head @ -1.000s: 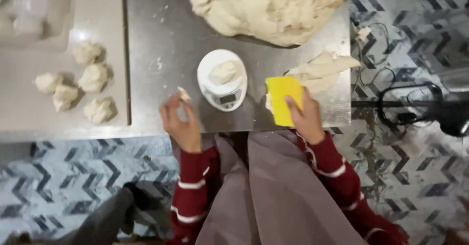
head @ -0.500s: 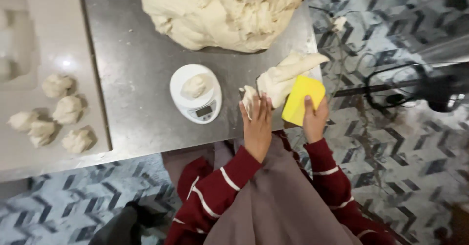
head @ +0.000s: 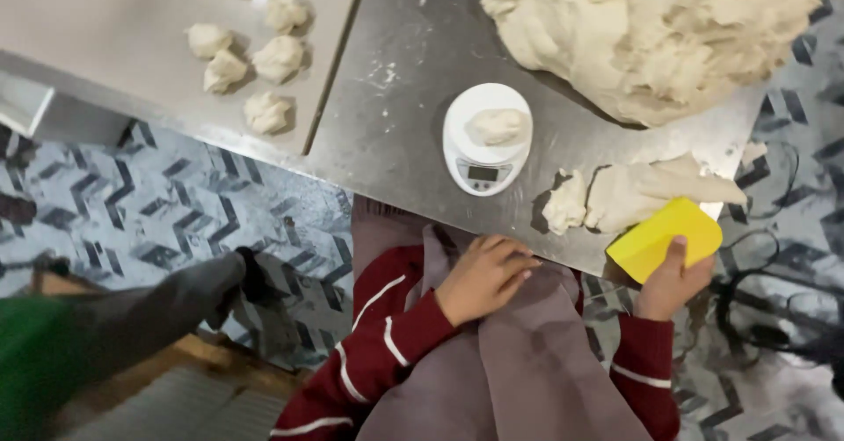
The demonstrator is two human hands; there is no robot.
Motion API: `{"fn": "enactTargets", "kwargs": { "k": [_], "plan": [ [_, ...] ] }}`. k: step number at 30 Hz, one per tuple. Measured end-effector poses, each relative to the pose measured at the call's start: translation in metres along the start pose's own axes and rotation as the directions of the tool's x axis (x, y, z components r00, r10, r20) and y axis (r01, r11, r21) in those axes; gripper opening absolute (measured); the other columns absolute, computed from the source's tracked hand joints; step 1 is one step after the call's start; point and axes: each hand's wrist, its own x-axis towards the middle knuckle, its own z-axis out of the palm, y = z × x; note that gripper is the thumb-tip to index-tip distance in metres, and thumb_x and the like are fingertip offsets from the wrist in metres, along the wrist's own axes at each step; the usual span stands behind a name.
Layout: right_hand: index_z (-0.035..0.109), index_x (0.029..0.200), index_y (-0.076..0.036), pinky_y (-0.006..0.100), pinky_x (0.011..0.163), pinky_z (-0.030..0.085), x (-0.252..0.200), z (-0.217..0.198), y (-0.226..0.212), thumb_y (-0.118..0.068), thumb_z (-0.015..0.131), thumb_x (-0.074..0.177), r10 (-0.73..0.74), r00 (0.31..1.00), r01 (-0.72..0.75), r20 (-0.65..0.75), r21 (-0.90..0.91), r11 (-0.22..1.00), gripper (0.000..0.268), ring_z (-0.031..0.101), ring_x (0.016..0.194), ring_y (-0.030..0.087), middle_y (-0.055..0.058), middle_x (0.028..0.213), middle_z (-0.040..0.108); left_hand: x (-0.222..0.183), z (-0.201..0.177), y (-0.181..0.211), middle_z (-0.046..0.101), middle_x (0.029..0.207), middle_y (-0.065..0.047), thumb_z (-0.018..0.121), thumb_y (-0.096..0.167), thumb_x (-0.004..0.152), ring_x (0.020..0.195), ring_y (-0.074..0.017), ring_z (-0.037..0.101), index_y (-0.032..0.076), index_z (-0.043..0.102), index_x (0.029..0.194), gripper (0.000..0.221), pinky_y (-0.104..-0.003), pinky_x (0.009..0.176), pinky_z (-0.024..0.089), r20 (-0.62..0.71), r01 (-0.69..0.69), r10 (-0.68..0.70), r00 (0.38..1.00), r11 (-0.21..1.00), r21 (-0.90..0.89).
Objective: Divide dough into small portions and weigh each on a digital scale.
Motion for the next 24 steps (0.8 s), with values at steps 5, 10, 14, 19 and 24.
{"fn": "enactTargets", "kwargs": {
  "k": [5,10,14,19,24],
  "plan": [
    [0.056,0.139,0.005,0.032,0.102,0.052,0.004,0.003,-0.013,-0.008,0.059,0.114,0.026,0.999,-0.031,0.045,0.104,0.994,0.028,0.063,0.116,0.017,0.008,0.131,0.065,0.031,-0.069,-0.030,0.073,0.108,-0.007,0.070,0.006,0.089,0.103,-0.0296,0.067,0.007,0.074,0.099,0.011,-0.043,0.090,0.055,-0.342,0.082,-0.050,0.938,0.993,0.081],
    [0.055,0.137,0.006,0.033,0.100,0.053,0.006,0.001,-0.004,-0.007,0.057,0.111,0.000,0.999,-0.005,0.045,0.100,0.995,0.029,0.064,0.113,0.019,0.009,0.129,0.066,0.064,-0.114,-0.046,0.071,0.112,-0.010,0.068,0.008,0.097,0.103,-0.0303,0.070,0.008,0.076,0.111,0.016,-0.042,0.090,0.057,-0.595,0.234,-0.167,0.786,0.972,0.037],
    [0.055,0.141,0.009,0.036,0.106,0.051,0.006,-0.002,0.000,-0.006,0.056,0.114,-0.050,0.997,0.050,0.058,-0.002,0.999,0.030,0.063,0.120,0.022,0.013,0.135,0.065,0.105,-0.081,-0.077,0.061,0.134,-0.015,0.075,0.031,0.091,0.125,-0.0364,0.058,0.013,0.069,0.120,0.034,-0.046,0.106,0.048,-0.529,0.106,-0.023,0.848,0.986,0.127],
    [0.057,0.139,0.010,0.038,0.102,0.052,0.013,-0.008,0.011,-0.007,0.057,0.113,-0.089,0.992,0.103,0.093,-0.152,0.983,0.031,0.064,0.117,0.025,0.017,0.132,0.066,0.151,-0.005,-0.142,0.054,0.142,-0.017,0.076,0.034,0.086,0.132,-0.0373,0.051,0.010,0.055,0.143,0.065,-0.050,0.111,0.040,-0.347,-0.133,0.180,0.921,0.979,0.155],
    [0.057,0.143,0.009,0.043,0.099,0.055,0.015,-0.009,0.018,-0.010,0.059,0.111,-0.070,0.997,0.074,0.037,-0.134,0.988,0.038,0.068,0.117,0.033,0.021,0.134,0.067,0.163,0.005,-0.153,0.072,0.108,-0.004,0.062,0.029,0.106,0.100,-0.0199,0.070,0.016,0.061,0.123,0.021,-0.036,0.089,0.055,-0.532,0.144,-0.231,0.814,0.969,-0.201]
  ]
}}
